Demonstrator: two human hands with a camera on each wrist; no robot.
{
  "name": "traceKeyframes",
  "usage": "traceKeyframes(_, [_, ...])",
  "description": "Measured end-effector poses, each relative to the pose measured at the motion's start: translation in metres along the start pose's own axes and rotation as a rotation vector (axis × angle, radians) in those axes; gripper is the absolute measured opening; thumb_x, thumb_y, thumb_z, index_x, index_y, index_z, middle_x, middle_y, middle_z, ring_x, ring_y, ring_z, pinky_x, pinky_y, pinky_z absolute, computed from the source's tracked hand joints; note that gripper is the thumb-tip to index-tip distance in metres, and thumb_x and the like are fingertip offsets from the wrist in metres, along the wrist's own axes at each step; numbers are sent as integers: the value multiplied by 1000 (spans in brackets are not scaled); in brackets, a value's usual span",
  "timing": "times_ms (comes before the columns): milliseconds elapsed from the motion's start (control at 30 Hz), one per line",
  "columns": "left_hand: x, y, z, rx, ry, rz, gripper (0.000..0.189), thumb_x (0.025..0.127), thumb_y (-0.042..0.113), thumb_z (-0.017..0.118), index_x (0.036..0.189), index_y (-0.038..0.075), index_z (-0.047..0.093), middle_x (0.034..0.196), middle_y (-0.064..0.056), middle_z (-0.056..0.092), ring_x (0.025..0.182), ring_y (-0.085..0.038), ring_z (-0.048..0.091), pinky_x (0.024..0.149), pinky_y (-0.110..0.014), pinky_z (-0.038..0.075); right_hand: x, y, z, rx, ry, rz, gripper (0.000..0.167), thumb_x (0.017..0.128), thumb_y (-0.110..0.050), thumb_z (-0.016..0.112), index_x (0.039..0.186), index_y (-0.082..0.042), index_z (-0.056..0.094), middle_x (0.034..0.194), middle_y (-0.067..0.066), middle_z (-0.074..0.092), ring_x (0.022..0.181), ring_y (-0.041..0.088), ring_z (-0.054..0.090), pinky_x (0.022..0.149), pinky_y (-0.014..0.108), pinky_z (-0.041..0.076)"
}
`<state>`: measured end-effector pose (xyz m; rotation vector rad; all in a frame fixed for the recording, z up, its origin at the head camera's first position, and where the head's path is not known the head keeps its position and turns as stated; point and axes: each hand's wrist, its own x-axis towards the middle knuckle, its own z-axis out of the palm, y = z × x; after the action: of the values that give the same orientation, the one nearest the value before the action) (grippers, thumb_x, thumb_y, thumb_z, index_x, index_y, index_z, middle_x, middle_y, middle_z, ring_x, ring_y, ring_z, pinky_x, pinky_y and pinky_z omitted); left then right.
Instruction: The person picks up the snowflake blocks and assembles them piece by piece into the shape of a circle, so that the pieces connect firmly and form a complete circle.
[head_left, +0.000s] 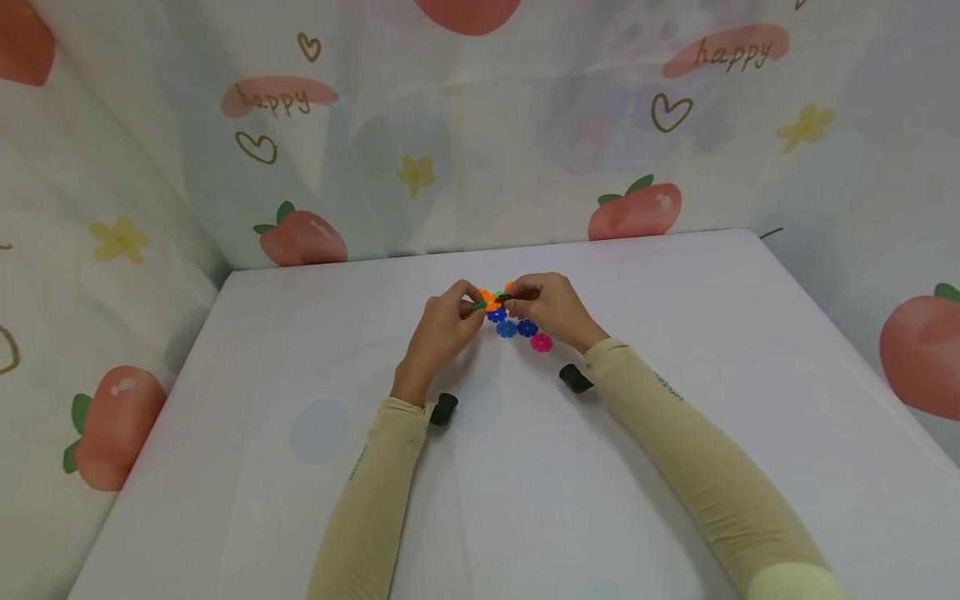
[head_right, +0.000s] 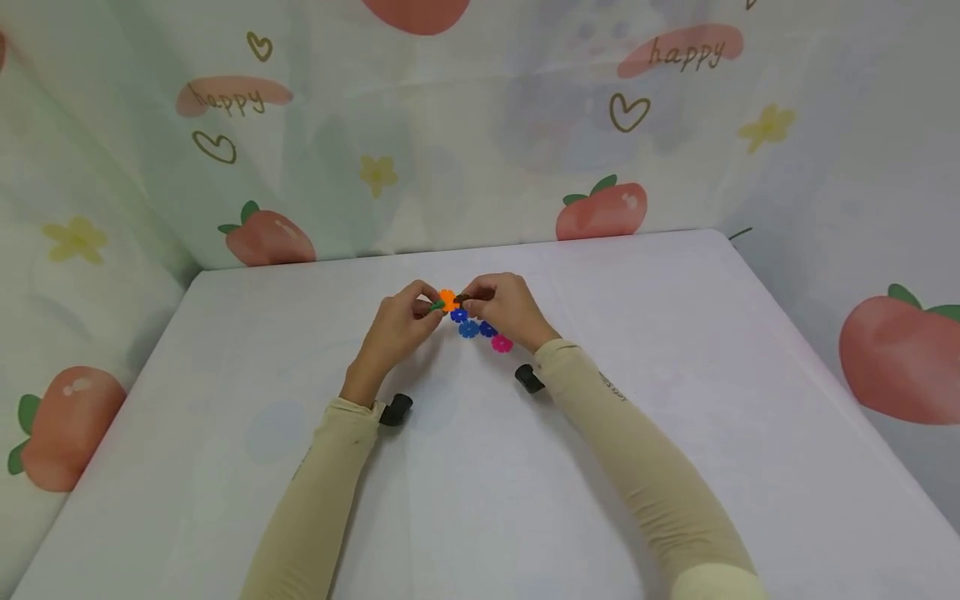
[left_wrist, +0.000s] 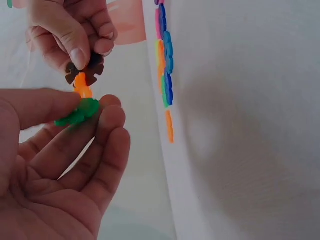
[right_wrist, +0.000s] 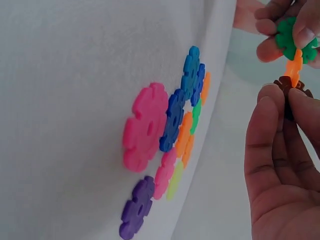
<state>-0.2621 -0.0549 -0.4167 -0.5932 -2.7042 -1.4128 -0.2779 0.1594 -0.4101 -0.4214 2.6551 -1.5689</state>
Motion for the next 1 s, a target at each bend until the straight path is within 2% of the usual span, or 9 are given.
traceKeyframes(167, [1,-3,-1,-108,-51,-85,36,103,23,70,135,7,62,121,-11,77,108,-24,72,95,-45,56,-5,-1,-6,-3,-35,-15,12,99,0,74,110,1,79,107,14,76,100,29,74,89,39,61])
traceKeyframes(333, [3,-3,1,-152,-94,-120,37,103,26,72,137,12,65,133,-10,71,121,-28,68,102,-47,55,-8,-5,-8,18,-71,-41,13,99,2,73,111,1,79,107,14,76,100,29,73,90,39,61])
traceKeyframes(500, [3,-2,4,-162,-74,-161,35,103,20,72,136,10,68,131,-7,70,118,-27,67,99,-43,57,-6,-7,-13,-4,-81,-48,16,101,0,71,116,2,77,113,17,75,102,29,73,92,38,60])
traceKeyframes(667, [3,-3,7,-160,-31,-233,42,103,13,72,144,11,66,133,-7,68,118,-26,63,102,-40,55,-1,-6,-28,-64,-42,-25,21,106,-7,67,123,4,74,120,21,73,106,32,71,94,41,59])
traceKeyframes(867, [3,-3,7,-180,-7,-264,43,104,13,72,146,9,64,134,-9,67,117,-26,64,104,-38,54,5,8,-50,-171,-19,45,25,106,-9,66,127,4,72,123,18,71,112,35,67,101,48,55])
traceKeyframes(1000, [4,-3,7,-186,0,-268,40,104,13,73,144,8,65,129,-9,68,113,-25,65,101,-36,56,5,23,-63,-222,-67,117,29,105,-11,68,131,3,70,125,20,69,116,36,63,105,50,52])
